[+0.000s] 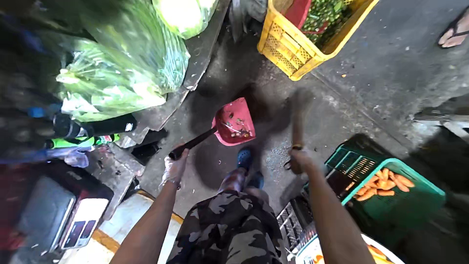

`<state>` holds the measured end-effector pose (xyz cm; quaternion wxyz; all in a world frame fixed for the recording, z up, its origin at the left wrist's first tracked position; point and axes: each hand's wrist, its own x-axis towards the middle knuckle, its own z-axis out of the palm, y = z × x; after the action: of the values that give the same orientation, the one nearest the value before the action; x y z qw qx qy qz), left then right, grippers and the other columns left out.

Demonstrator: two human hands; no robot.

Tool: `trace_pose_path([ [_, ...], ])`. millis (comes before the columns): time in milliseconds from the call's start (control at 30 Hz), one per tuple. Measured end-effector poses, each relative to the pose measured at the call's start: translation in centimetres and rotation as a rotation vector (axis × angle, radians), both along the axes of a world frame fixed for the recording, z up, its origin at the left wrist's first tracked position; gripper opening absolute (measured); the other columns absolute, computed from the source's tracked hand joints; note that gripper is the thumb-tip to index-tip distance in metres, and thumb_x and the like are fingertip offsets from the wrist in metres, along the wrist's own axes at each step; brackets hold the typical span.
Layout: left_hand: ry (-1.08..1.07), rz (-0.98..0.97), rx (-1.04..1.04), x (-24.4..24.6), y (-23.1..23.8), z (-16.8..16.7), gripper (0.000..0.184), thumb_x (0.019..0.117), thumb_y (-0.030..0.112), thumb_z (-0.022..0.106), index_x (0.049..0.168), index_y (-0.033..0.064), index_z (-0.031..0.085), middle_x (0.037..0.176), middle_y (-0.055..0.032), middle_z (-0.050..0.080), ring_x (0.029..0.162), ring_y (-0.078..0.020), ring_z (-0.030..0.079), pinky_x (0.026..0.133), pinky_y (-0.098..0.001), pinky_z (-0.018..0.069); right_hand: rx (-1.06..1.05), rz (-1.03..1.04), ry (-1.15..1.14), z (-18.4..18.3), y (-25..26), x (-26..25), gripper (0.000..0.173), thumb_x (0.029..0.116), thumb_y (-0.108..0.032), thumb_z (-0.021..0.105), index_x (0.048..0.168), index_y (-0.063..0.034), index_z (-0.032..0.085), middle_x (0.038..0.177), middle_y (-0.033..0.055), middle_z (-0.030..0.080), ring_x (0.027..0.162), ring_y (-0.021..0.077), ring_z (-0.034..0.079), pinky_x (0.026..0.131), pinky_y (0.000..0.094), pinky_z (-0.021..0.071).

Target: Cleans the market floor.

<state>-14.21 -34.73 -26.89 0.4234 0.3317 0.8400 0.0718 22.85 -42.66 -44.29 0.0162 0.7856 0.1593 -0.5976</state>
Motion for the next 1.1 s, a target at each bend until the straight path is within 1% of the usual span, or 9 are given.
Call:
trace_pose_path([
  [67,0.018,0.045,0.036,-3.0,-2.5,-0.4,0.037,0.1046,-0.001,0.050,0.137,-0.0175,0.048,0.137,-0.0339,0.055,0.124,-0.0301,0.056,0.110,-0.0343,0.0411,-0.079,0.175,0.094,1.3,-2.7,-7.3,0.058,0.0979,-0.029,0.067,0.143,0.0023,0.050,0.122,0.0275,0.065,0.106,0.0378,0.066,0.093,0.0568,0.0524],
  [167,0.053,0.098,0.026,-8.6,-6.5,-3.1,0.038,0.1032,-0.002,0.051,0.138,-0.0163,0.048,0.137,-0.0331,0.055,0.123,-0.0301,0.056,0.109,-0.0367,0.0415,-0.063,0.200,0.243,3.6,-9.1,-13.0,0.087,0.0940,-0.022,0.072,0.163,-0.0080,0.020,0.139,0.0299,0.056,0.125,0.0424,0.059,0.105,0.0587,0.0474],
  [300,0.099,0.186,0.125,-18.1,-14.5,-11.8,0.041,0.0995,0.008,0.060,0.137,-0.0062,0.055,0.128,-0.0253,0.063,0.109,-0.0250,0.065,0.098,-0.0383,0.0517,0.011,0.196,0.197,7.4,-15.1,-10.8,0.096,0.0871,-0.025,0.076,0.165,-0.0190,0.020,0.137,0.0253,0.059,0.119,0.0394,0.063,0.098,0.0601,0.0517],
  [433,0.113,0.231,0.062,-21.3,-19.1,-15.3,0.042,0.1016,0.014,0.060,0.140,-0.0020,0.055,0.128,-0.0241,0.064,0.107,-0.0262,0.065,0.096,-0.0408,0.0524,0.148,0.178,-0.057,7.7,-13.5,-5.7,0.087,0.0902,-0.017,0.075,0.162,-0.0131,0.026,0.138,0.0271,0.057,0.122,0.0400,0.061,0.101,0.0592,0.0499],
  [533,0.111,0.198,-0.059,-17.6,-18.0,-10.2,0.042,0.1062,0.011,0.054,0.143,-0.0080,0.049,0.137,-0.0308,0.057,0.121,-0.0341,0.060,0.105,-0.0441,0.0460,0.209,0.116,-0.143,0.4,-11.5,-1.5,0.086,0.0927,-0.020,0.072,0.163,-0.0166,0.023,0.135,0.0272,0.058,0.114,0.0392,0.063,0.094,0.0587,0.0523],
  [633,0.119,0.252,-0.107,-14.2,-15.7,-6.3,0.038,0.1060,0.006,0.052,0.140,-0.0114,0.049,0.138,-0.0325,0.054,0.125,-0.0355,0.055,0.108,-0.0452,0.0413,0.127,0.041,-0.001,-3.1,-12.0,-7.1,0.049,0.1020,-0.023,0.062,0.143,-0.0012,0.046,0.104,0.0184,0.065,0.081,0.0233,0.065,0.072,0.0419,0.0569],
  [700,0.124,0.259,-0.088,-13.7,-15.5,-5.6,0.037,0.1055,0.004,0.053,0.139,-0.0124,0.050,0.135,-0.0337,0.055,0.123,-0.0366,0.055,0.107,-0.0452,0.0412,-0.022,0.199,0.098,-0.6,-14.3,-15.0,0.050,0.1006,-0.023,0.064,0.141,0.0028,0.051,0.112,0.0227,0.066,0.094,0.0290,0.066,0.084,0.0469,0.0548],
  [833,0.100,0.254,-0.151,-12.7,-14.6,-1.9,0.036,0.1061,0.005,0.053,0.138,-0.0116,0.051,0.137,-0.0340,0.055,0.127,-0.0396,0.054,0.110,-0.0471,0.0395,-0.150,0.417,0.268,3.4,-20.9,-23.3,0.102,0.0887,-0.023,0.078,0.165,-0.0134,0.011,0.142,0.0295,0.055,0.128,0.0412,0.058,0.106,0.0583,0.0464],
  [1100,0.021,0.336,-0.180,-14.1,-14.7,-0.3,0.038,0.1054,0.004,0.053,0.142,-0.0060,0.050,0.132,-0.0341,0.057,0.113,-0.0428,0.058,0.100,-0.0539,0.0445,0.141,0.454,0.069,8.6,-18.1,-14.6,0.094,0.0869,-0.016,0.078,0.164,-0.0140,0.024,0.140,0.0253,0.057,0.122,0.0376,0.061,0.101,0.0577,0.0503],
])
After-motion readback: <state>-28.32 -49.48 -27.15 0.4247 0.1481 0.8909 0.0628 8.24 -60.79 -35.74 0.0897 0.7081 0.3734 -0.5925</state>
